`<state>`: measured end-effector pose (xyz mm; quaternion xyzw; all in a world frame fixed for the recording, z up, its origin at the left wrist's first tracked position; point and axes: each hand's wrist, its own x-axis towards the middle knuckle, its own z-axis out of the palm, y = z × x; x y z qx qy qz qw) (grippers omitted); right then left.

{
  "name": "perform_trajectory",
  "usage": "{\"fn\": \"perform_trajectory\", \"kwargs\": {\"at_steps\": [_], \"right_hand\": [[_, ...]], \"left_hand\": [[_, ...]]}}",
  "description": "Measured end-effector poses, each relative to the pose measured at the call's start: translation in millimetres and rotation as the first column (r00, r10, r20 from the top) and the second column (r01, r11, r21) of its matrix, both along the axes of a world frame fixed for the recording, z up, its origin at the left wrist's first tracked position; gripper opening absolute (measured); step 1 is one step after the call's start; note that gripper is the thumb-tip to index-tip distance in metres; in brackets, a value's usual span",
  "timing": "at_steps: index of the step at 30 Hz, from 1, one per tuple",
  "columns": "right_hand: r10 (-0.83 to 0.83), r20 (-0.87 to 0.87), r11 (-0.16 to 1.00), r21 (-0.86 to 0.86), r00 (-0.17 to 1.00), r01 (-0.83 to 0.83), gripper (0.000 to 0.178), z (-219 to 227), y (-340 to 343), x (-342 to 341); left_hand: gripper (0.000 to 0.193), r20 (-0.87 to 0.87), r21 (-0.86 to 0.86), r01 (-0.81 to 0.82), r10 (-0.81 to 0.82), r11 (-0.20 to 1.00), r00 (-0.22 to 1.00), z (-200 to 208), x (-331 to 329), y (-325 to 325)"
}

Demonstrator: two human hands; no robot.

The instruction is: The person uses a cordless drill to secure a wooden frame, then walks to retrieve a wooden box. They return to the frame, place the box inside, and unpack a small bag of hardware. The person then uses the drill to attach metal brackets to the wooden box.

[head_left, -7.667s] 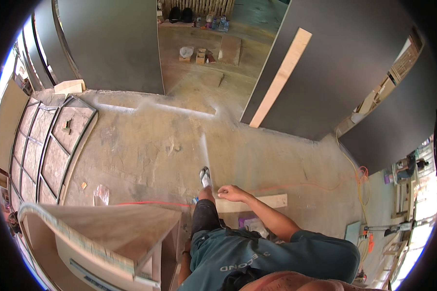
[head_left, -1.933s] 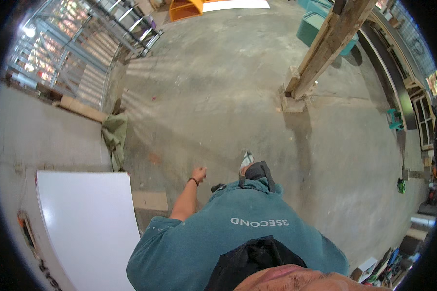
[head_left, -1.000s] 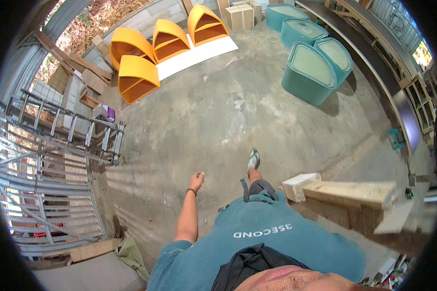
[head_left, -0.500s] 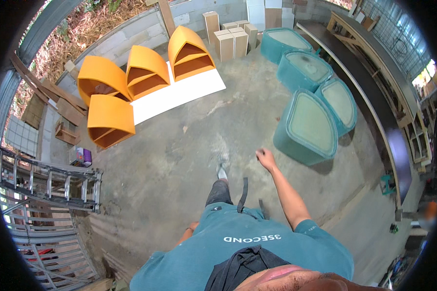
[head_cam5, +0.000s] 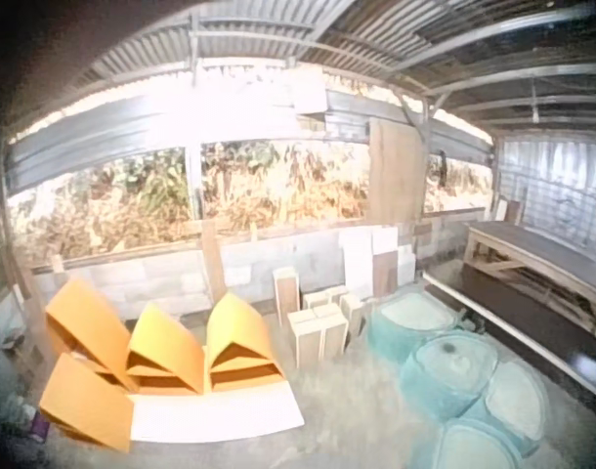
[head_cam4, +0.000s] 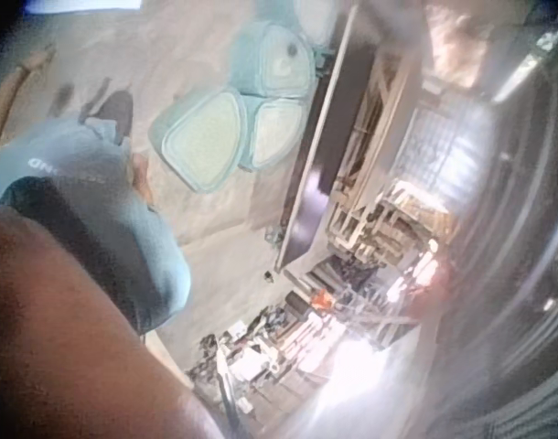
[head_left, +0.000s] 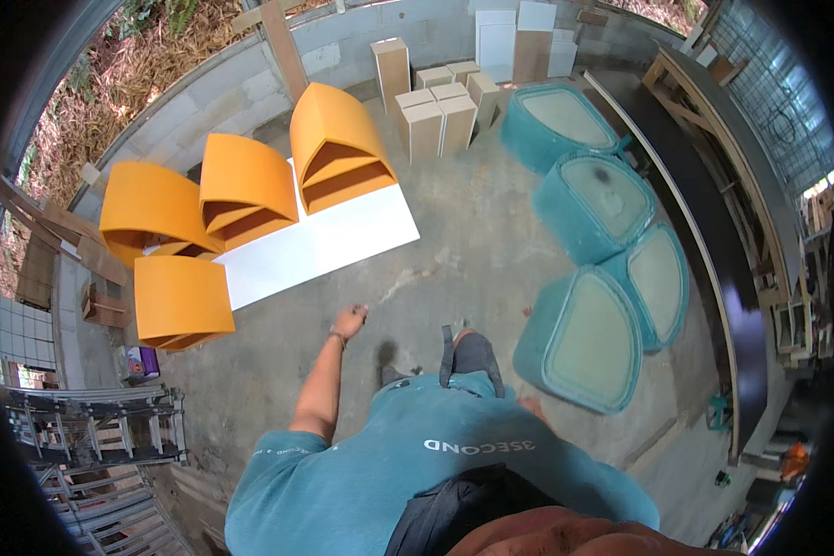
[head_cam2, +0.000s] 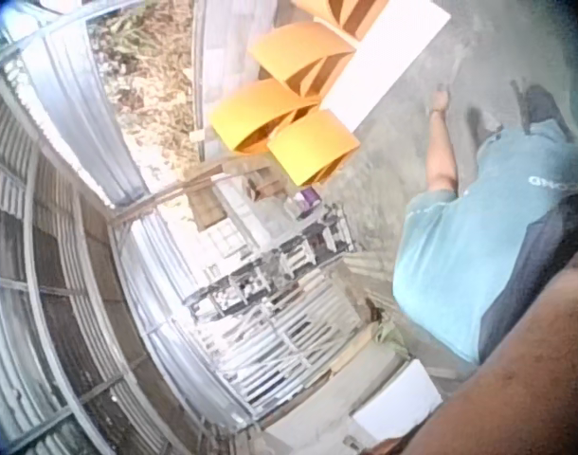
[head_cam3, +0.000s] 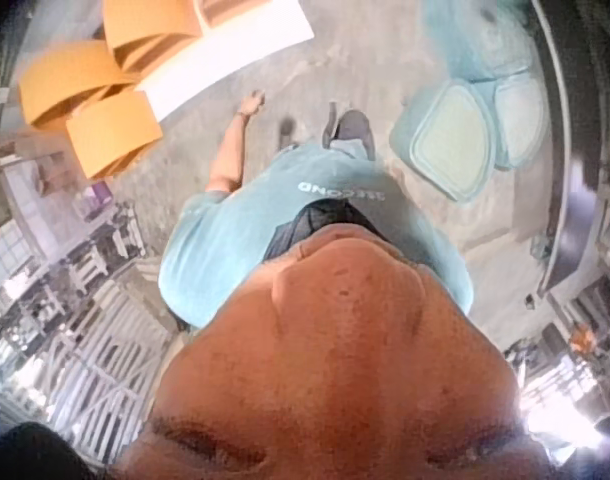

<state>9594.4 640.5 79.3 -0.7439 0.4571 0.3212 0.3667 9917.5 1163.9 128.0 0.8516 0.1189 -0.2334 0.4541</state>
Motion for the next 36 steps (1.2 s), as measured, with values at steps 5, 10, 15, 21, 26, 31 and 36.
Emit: {"fn": "perform_trajectory", "kwargs": {"at_steps": [5,10,15,21,26,31,36], "right_hand": [[-0.052,-0.138,0.996,0.059,0.989,0.061,0.030,-30.2,-63.8,99.4],[0.164,0.004,0.980,0.115,0.986,-0.163,0.028,-47.6,-137.5,356.5],[0.510,0.528,0.846,-0.164,0.679,-0.508,0.028,-54.4,-204.2,727.3],[0.456,0.648,0.864,-0.159,0.610,-0.477,0.036,44.0,-170.7,1114.5],[0.423,0.640,0.809,0.052,0.641,-0.586,0.033,51.6,-123.5,1276.2],[0.768,0.492,0.524,-0.115,0.410,-0.844,0.047,29.2,-52.8,1398.6],[0.901,0.354,0.366,-0.314,0.250,-0.876,0.068,18.6,44.5,1545.6]], "left_hand": [[0.044,0.066,-0.117,-0.155,0.163,0.981,0.984,21.6,200.1,-73.7],[0.044,-0.313,-0.102,-0.172,0.133,0.980,0.941,-42.2,245.0,-115.2],[0.046,-0.604,-0.217,-0.159,-0.005,0.963,0.797,-61.1,251.2,-165.0],[0.047,-0.480,0.008,0.293,-0.253,0.956,0.840,-101.6,341.2,-161.7],[0.045,-0.558,-0.056,-0.666,0.530,0.744,0.639,-62.7,540.9,-201.5],[0.051,-0.348,-0.261,-0.689,0.599,0.676,0.721,40.5,694.6,-210.2],[0.049,-0.368,-0.232,-0.856,0.774,0.461,0.516,63.0,707.7,-238.1]]}}
